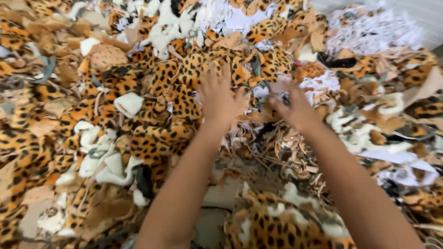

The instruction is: Sorting and arranging leopard-print fabric scraps on cardboard pieces

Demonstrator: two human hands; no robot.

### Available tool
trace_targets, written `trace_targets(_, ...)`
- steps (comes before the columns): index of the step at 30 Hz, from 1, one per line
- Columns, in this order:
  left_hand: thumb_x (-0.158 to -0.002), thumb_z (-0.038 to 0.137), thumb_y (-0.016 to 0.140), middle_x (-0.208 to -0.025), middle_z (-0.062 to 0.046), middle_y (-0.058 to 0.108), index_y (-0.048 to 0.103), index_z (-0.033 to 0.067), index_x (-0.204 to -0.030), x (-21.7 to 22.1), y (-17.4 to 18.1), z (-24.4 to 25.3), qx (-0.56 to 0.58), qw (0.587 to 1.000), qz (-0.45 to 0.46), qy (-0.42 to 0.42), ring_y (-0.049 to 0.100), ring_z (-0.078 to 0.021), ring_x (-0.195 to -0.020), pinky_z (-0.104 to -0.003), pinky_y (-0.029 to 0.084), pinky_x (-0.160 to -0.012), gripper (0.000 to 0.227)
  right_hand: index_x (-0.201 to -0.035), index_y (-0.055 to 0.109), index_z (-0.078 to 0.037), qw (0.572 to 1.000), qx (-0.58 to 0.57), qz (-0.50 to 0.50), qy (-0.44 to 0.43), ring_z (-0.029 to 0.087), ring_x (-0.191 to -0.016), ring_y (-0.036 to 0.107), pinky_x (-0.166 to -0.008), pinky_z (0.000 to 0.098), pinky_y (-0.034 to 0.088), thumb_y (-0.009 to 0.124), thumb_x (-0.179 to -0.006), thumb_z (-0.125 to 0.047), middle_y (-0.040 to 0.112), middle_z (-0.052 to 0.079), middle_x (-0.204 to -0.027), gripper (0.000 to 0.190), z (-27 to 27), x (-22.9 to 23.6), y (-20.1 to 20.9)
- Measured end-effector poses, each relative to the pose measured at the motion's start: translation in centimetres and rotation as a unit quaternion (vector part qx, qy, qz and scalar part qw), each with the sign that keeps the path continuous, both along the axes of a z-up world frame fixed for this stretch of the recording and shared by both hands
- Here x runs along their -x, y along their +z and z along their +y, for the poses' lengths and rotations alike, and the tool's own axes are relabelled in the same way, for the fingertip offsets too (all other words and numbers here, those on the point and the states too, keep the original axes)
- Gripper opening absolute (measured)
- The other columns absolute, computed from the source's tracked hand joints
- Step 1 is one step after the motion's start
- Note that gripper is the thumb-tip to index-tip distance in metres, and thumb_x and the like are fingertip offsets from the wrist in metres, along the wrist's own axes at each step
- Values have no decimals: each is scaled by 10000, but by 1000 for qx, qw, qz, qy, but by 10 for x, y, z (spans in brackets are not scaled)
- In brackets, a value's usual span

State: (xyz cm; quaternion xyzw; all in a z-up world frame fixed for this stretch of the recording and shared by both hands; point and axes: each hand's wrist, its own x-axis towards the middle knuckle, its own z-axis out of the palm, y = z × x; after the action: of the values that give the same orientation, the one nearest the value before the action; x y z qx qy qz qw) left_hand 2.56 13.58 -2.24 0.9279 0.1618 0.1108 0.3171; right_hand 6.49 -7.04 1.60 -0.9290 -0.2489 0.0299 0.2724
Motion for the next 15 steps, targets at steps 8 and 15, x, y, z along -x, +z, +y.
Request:
trace_targets(8,-796,624,700,-1553,-156,308,369,198,-1504,-78,-131,-5,56,989,138,-2,464,-485,-1298,-622,490,-990,890,-1620,132,-299,969,22,212,-128,370,-1459,363,-1225,486,254,624,-829,-725,382,191,-1586,1024,62,-66,-43)
trace_targets(15,-834,276,709,-1344,-236,503,605,16,-1284,24,-154,-66,-18,993,54,-100,661,-491,-972,-565,582,-834,530,-1612,303,-197,982,162,99,-15,420,-1385,482,-1185,519,333,715,-750,-488,496,213,-1496,999,-4,-41,-112)
